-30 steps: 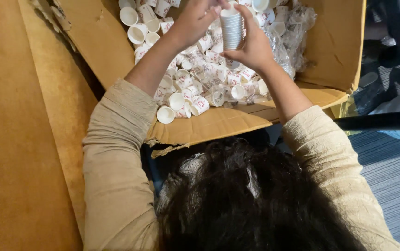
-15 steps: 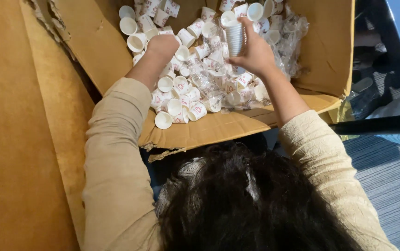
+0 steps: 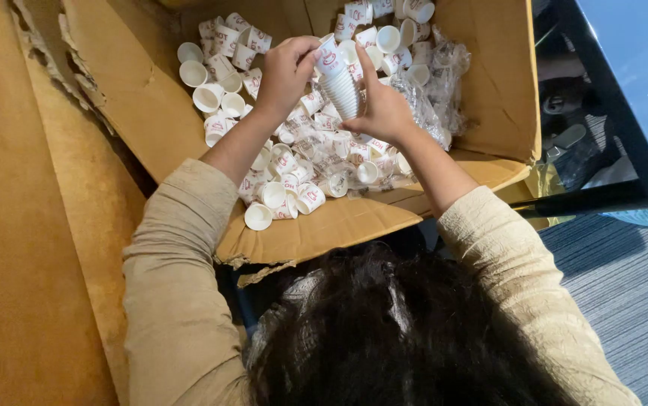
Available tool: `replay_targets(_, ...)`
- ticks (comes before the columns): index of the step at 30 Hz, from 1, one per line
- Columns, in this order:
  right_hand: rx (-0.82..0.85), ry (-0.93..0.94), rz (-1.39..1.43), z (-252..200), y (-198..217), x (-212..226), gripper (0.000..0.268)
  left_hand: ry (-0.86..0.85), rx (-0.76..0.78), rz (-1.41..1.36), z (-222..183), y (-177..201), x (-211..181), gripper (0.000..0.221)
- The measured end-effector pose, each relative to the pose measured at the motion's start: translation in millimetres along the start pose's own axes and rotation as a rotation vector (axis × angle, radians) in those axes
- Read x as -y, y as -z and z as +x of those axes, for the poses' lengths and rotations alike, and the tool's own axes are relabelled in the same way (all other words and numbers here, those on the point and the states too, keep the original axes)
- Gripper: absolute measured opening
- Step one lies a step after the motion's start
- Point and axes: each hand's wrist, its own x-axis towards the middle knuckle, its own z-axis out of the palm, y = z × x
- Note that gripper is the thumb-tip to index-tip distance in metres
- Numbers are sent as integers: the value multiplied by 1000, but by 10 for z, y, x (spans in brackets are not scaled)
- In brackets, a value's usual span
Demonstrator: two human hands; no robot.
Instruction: The recorder is taking small paper cups out of a large cardboard box, stacking them, and placing them on a blue table.
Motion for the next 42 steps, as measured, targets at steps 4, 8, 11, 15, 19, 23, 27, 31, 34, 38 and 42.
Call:
replay_targets(4,-46,8,77,15,58,73,141,-139,-71,177,-4,-52,-15,11)
replay_targets(8,19,-65,125,1,69,98,135,156,202,-8,-68,-147,77,22)
replay_targets(11,3,-69,160,1,106,63,129,117,263,-109,-62,-135,81,28)
replay_targets(15,-122,-56,184,8,100,-26,119,22,135,336,-167,144,477,31)
replay_targets(19,-160,-29,166,0,90,-14,118,104,706,1085,-489,182,914,34)
replay_targets(23,-91,-110,98,-12,223,141,119,279,726,1116,-378,88,1334,68)
replay_targets(27,-11,-191,70,-2,227,97,120,428,661,1161,-56,211,1605,44)
replay_targets(31,-53,-139,51,19,145,-75,122,340,129,683,446,292,722,38)
replay_targets(34,-87,-1,28,-15,178,-16,123,6,-55,465,590,211,-181,46)
replay_targets(38,-65,-30,95,-22,256,90,123,33,110,414,425,2,-543,53)
replay_targets(42,-14,-26,11,-14,96,2,127,52,165,485,310,-71,-329,47)
